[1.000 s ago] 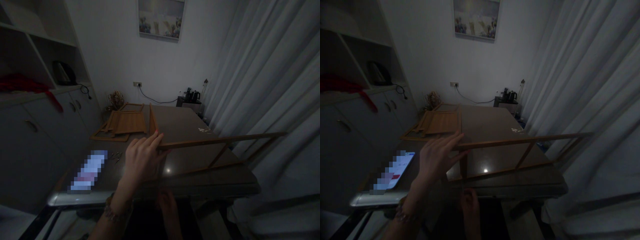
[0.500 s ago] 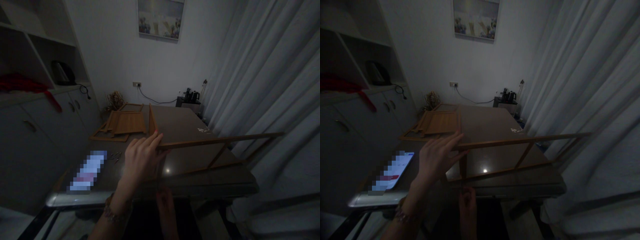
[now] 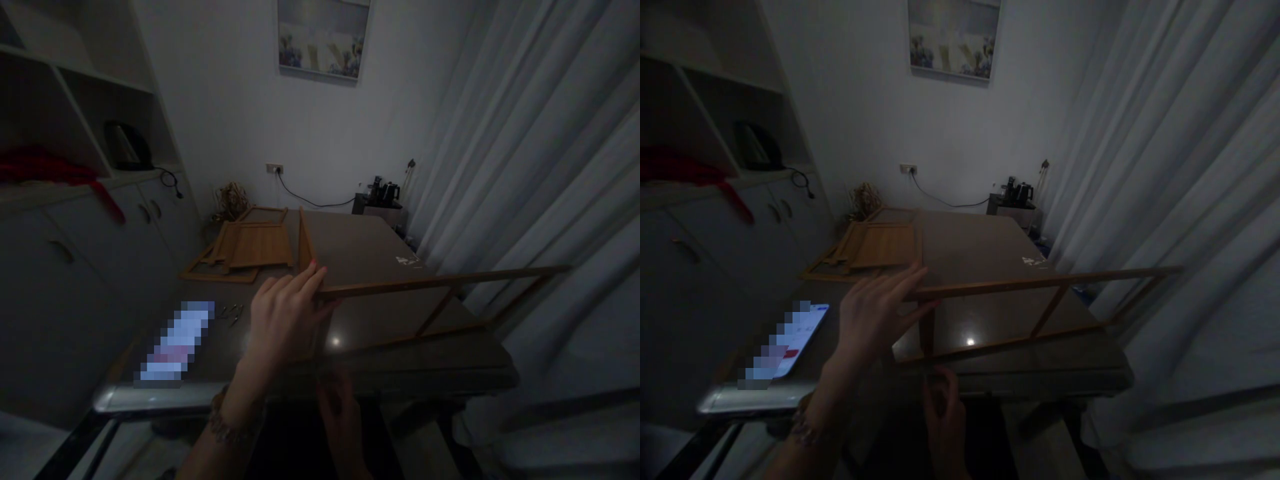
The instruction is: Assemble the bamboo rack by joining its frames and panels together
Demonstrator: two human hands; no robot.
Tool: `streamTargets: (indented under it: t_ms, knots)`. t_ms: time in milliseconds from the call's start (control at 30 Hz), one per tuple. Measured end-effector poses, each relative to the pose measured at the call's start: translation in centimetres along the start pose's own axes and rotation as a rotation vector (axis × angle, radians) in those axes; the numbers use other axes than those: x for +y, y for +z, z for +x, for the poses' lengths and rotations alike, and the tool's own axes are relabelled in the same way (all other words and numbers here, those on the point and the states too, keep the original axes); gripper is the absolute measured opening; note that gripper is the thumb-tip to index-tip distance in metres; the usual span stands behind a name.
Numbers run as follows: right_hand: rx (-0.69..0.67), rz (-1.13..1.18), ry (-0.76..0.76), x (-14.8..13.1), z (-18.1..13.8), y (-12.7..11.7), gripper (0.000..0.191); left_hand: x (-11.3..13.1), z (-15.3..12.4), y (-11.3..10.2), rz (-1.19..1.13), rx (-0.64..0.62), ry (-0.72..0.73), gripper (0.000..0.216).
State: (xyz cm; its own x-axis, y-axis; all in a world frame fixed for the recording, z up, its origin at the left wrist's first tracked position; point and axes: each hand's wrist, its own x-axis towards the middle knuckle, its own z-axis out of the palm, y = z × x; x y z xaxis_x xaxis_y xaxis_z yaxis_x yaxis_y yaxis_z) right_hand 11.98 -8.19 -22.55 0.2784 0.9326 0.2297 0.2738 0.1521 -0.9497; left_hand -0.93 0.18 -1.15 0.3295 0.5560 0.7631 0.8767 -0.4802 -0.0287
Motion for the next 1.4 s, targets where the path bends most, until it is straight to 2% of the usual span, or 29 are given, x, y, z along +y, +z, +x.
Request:
streamTargets:
  t_ms: [133,367,500,633,733,800,933,1033,1100,1233,1400]
  knots:
    - [-0.046,0.245,0.236,-0.9,0.0,0.0,0.038,0.0,0.0,0.0,0.007,0.012,0.002,0.047]
    - [0.017,0.431,0.388,-2.1,0.6,0.0,0.044,0.0,0.1,0.2,0.002,-0.014,-0.011,0.047]
    - [-0.020,0.681,0.559,-1.6,0.3,0.4,0.050,0.0,0.0,0.3,0.007,-0.017,-0.010,0.048]
    - [-0.061,0.964,0.718,-1.2,-0.3,0.8,0.044,0.1,0.2,0.2,0.008,-0.005,-0.010,0.048]
    - [-0.040,1.055,0.800,-0.9,-0.5,1.0,0.036,0.1,0.2,0.0,0.011,0.003,-0.006,0.048]
    - [-0.010,1.106,0.809,-0.5,-0.5,1.1,0.034,0.1,0.2,0.0,0.011,0.012,-0.005,0.047]
    - [-0.002,1.144,0.677,0.8,-0.7,1.5,0.040,-0.1,0.1,0.0,0.002,0.005,0.001,0.048]
    - [-0.031,1.109,0.637,1.6,-1.2,1.8,0.029,0.0,0.1,0.0,0.008,0.005,0.004,0.048]
    - [-0.028,1.087,0.629,1.8,-1.5,2.1,0.028,0.0,0.1,0.0,0.016,0.005,0.000,0.047]
    - [-0.018,1.017,0.626,1.5,-1.4,2.4,0.037,0.0,0.1,0.0,0.018,0.000,-0.003,0.046]
    - [-0.014,0.854,0.602,-0.2,-0.6,2.1,0.038,0.0,0.1,-0.1,0.003,-0.003,-0.007,0.046]
